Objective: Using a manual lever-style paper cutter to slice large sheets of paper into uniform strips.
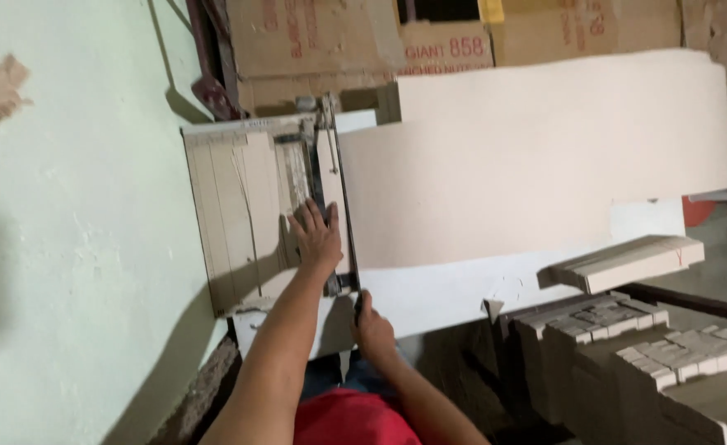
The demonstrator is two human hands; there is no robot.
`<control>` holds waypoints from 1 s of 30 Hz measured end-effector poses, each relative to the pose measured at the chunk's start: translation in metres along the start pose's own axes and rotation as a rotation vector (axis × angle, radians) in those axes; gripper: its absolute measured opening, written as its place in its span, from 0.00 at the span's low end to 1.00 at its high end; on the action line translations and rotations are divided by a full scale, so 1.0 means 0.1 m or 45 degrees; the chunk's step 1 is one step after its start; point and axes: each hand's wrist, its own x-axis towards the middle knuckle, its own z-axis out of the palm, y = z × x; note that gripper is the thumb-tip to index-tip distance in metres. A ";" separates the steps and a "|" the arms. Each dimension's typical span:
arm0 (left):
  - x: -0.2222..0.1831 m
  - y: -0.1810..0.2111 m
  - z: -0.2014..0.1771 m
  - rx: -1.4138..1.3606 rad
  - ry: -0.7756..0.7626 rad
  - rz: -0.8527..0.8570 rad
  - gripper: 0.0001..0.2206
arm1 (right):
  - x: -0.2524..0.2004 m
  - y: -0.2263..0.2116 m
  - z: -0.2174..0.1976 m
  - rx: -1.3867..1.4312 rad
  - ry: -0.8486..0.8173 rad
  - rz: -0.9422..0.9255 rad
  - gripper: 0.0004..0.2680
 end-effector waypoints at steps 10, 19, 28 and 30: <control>-0.84 -0.06 -0.89 -0.460 -0.153 0.223 0.25 | -0.97 -0.86 -2.09 0.433 -0.327 0.025 0.29; -0.49 -0.56 0.15 0.117 0.472 0.813 0.07 | 0.47 0.69 -1.34 1.830 0.111 0.535 0.24; -0.25 -1.19 0.19 0.198 0.156 0.453 0.15 | 0.53 1.08 -1.35 2.148 0.305 0.480 0.13; -0.25 -1.06 0.13 0.161 0.222 0.422 0.14 | 0.44 0.85 -1.36 1.986 0.277 0.523 0.16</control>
